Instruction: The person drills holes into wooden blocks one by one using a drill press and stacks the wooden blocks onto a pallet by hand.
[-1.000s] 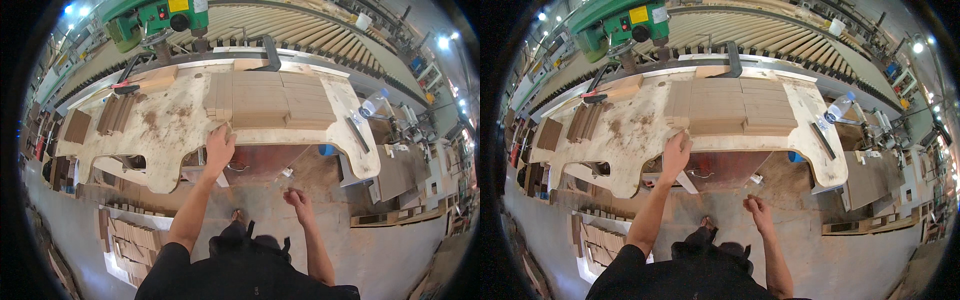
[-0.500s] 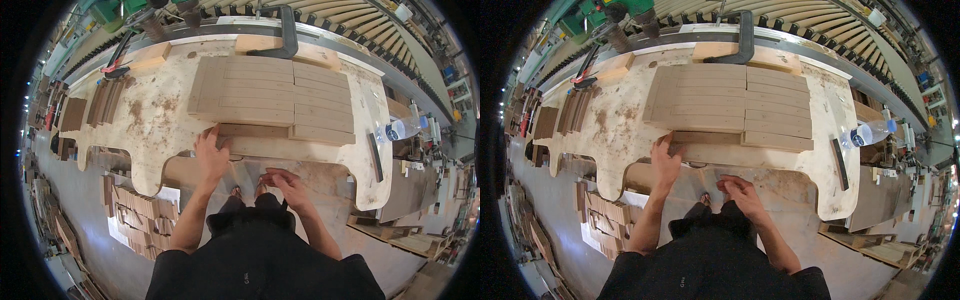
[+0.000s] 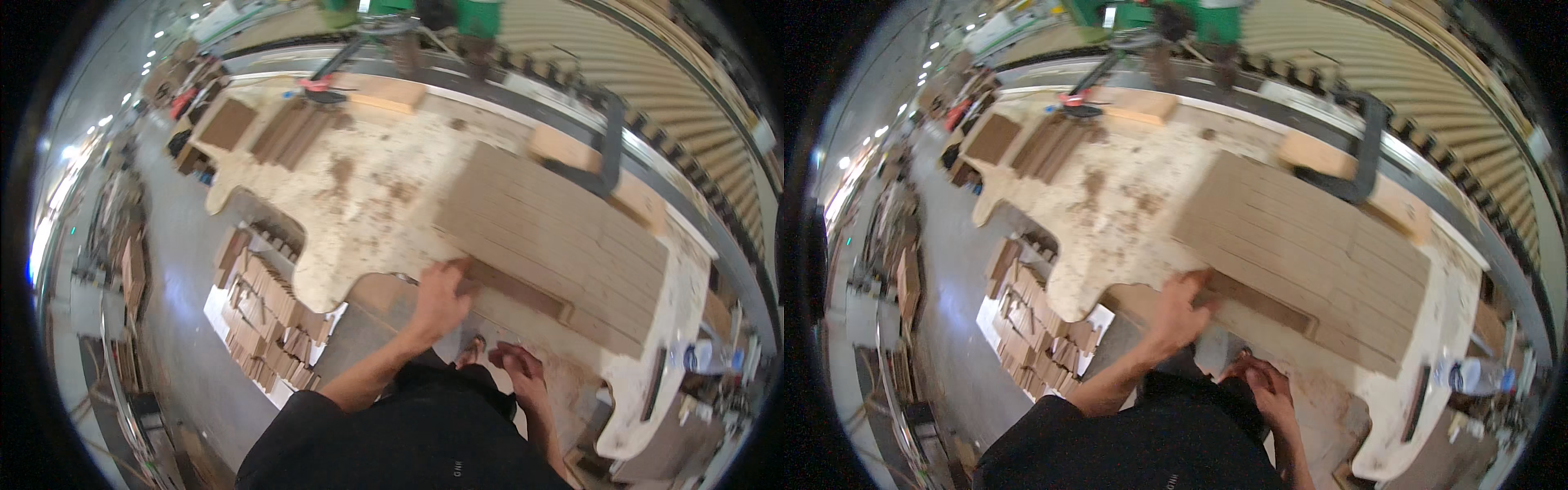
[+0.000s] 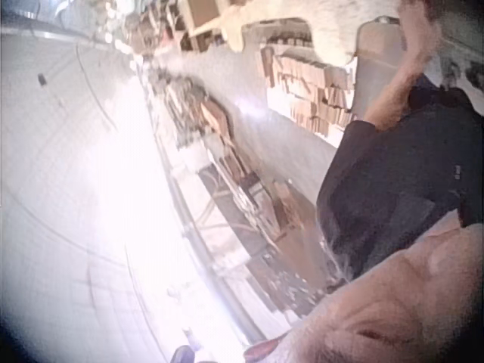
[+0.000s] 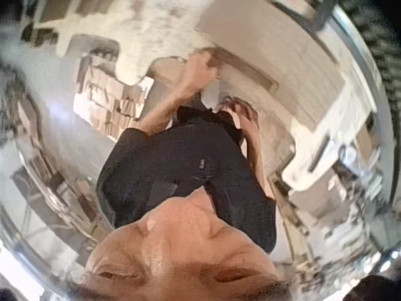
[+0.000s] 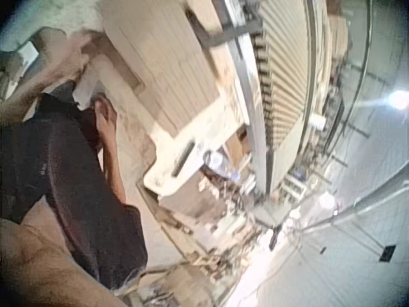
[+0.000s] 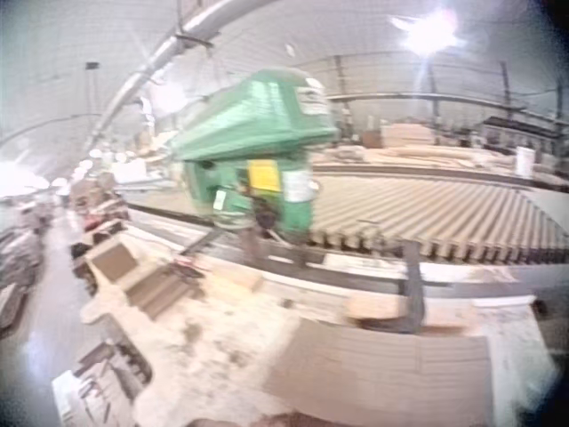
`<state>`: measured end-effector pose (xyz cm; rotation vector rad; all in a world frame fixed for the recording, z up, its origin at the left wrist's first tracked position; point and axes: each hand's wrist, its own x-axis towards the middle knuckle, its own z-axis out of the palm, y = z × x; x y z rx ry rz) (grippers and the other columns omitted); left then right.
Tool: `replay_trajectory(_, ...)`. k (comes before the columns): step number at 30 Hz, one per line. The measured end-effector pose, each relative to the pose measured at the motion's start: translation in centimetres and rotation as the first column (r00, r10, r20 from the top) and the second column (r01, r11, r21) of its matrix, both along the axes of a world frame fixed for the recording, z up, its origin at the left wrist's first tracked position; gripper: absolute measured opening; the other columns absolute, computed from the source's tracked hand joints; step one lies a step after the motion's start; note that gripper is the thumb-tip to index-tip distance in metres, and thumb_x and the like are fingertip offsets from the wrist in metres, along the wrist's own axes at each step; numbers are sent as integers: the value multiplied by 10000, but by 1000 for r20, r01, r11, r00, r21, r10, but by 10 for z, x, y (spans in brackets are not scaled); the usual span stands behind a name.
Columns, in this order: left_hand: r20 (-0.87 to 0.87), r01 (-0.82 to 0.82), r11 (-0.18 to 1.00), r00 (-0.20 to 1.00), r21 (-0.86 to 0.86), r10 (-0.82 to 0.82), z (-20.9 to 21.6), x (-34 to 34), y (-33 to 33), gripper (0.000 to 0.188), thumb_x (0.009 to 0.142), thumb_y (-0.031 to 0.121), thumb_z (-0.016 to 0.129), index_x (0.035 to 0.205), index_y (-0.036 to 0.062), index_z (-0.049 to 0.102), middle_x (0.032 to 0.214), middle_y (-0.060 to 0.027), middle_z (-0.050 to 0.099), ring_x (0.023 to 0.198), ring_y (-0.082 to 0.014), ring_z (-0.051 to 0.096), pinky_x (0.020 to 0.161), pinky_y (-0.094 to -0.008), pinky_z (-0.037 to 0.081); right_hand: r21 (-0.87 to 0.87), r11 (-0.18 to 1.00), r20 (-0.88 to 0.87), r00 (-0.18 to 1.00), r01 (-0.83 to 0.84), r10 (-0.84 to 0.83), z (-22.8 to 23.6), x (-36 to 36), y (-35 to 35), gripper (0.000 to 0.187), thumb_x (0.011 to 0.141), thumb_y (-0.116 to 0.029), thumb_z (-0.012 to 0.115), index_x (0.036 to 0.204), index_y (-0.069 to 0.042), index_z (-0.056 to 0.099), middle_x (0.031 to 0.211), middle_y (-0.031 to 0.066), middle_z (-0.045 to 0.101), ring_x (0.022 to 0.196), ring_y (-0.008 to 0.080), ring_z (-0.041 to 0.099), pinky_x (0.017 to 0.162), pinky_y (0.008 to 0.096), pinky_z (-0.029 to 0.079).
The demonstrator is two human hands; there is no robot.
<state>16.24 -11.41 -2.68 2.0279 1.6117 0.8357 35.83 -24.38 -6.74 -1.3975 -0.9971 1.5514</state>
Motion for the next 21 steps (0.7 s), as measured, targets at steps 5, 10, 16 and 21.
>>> replay_trajectory(5,202,137,972,974,-190,-97,28,-53,1,459,821,222,679,1234,52,572,1201,-166,593,1137,-338,538,937,-421,458,-59,998,-20,999,-37,35,-8,-7,0,314,964,-164,509,1195,42,566,1049,159,659,999,249,631,930,366,474)
replay_trajectory(10,-46,-112,975,991,190,123,44,-167,123,189,828,187,661,963,56,675,1035,-162,660,915,-336,639,777,-415,521,-202,975,-63,993,89,-103,15,-30,2,346,938,-173,568,1201,52,570,1058,152,663,1006,217,618,917,324,459)
replay_trajectory(16,-576,18,750,652,662,492,-54,-354,276,171,865,197,546,856,87,677,765,-100,667,760,-286,641,690,-442,509,-143,971,48,978,-192,201,42,-46,21,437,948,-249,566,1279,34,530,1140,118,641,1066,177,579,937,319,446)
replay_trajectory(21,-801,-144,866,331,479,499,-36,-334,276,312,907,181,486,1140,22,620,1262,-212,554,1198,-358,485,1024,-447,376,-111,994,85,996,-11,21,35,-48,28,474,942,-299,576,1272,39,527,1162,116,642,1078,185,586,951,323,446)
